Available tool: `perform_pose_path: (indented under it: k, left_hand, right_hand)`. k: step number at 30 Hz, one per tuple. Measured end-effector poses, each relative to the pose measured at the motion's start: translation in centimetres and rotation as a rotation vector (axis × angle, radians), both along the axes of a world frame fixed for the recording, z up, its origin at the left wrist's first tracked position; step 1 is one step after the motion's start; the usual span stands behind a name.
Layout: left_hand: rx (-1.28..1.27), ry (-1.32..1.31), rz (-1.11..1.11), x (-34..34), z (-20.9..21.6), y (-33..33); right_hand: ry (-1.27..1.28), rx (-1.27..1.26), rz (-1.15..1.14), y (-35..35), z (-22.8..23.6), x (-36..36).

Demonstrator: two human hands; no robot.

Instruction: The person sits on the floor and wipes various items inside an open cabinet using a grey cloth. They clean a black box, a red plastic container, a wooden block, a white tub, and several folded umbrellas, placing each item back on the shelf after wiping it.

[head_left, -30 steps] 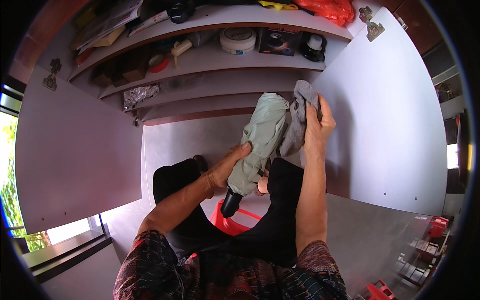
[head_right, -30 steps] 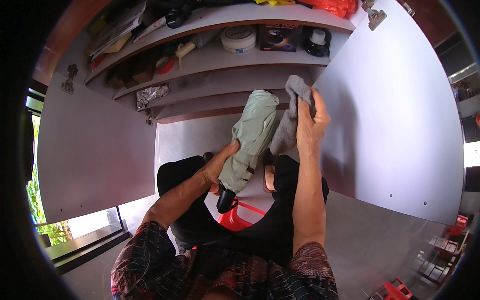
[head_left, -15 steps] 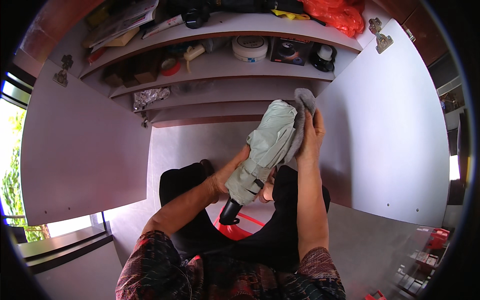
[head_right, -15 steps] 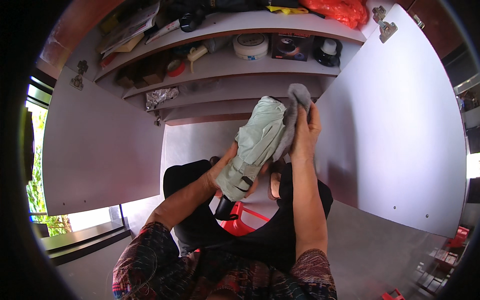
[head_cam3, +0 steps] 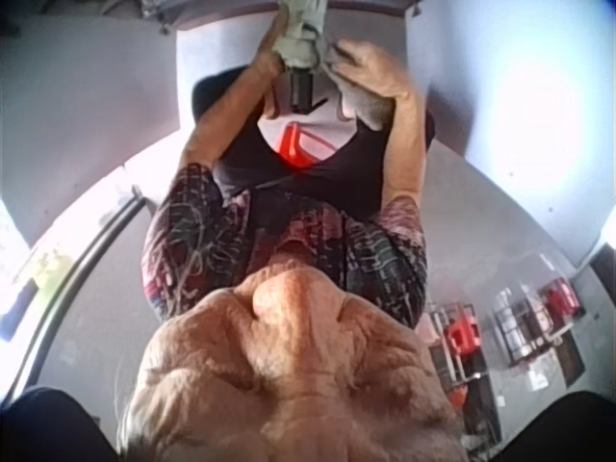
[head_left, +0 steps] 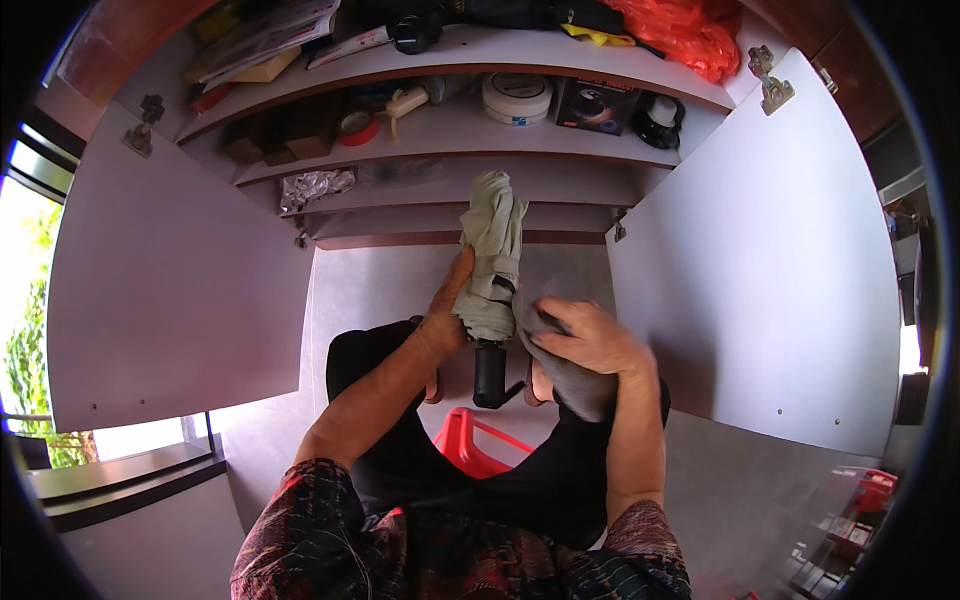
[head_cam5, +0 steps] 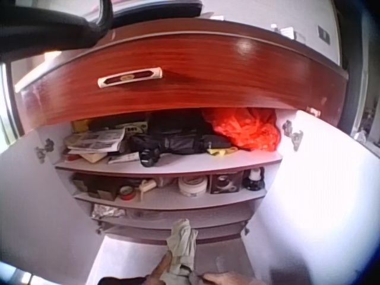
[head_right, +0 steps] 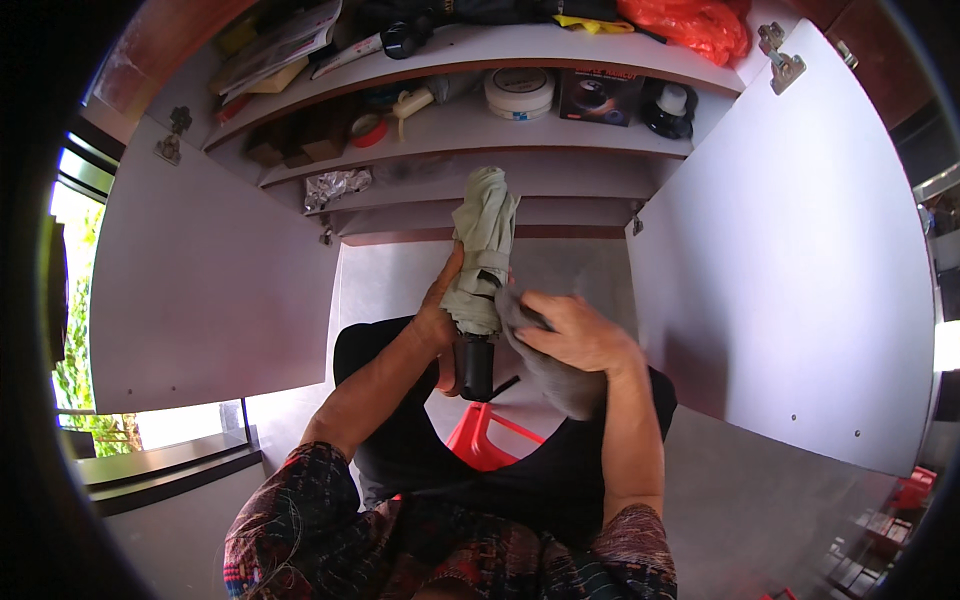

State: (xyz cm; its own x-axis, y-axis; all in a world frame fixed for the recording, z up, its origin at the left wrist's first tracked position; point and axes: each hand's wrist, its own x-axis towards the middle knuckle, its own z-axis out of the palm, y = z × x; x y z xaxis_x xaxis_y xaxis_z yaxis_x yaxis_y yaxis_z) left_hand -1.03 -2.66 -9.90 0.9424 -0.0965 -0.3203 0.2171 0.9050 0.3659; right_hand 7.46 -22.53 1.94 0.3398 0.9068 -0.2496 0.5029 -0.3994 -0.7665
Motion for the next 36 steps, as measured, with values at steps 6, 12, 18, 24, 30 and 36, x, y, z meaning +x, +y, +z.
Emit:
perform_pose_path:
  k: [6,12,18,24,30,36]
  left_hand:
    - [-0.022,-0.066,-0.154,-0.2,5.0,-1.6]
    - [0.079,0.175,-0.283,-2.1,2.9,-2.8]
    - [0.019,0.277,-0.378,-2.8,3.7,-2.9]
    - [-0.001,-0.154,-0.46,-2.8,4.3,-3.2]
    - [0.106,0.251,-0.082,-0.7,4.5,-3.1]
    - [0.025,0.122,0.071,-1.1,3.6,-0.8]
  right_hand:
    - [0.298,0.663,-0.762,-0.6,-0.5,1.1]
    - [-0.445,0.752,-0.509,3.3,-2.8,-0.6]
    - [-0.189,0.781,-0.936,3.9,-4.9,2.6]
    - [0.705,0.706,-1.099,3.2,-9.3,4.8]
    - [0.626,0.539,-0.855,4.0,-7.6,0.9]
    - [0.254,0.231,-0.424,3.0,-5.3,-1.0]
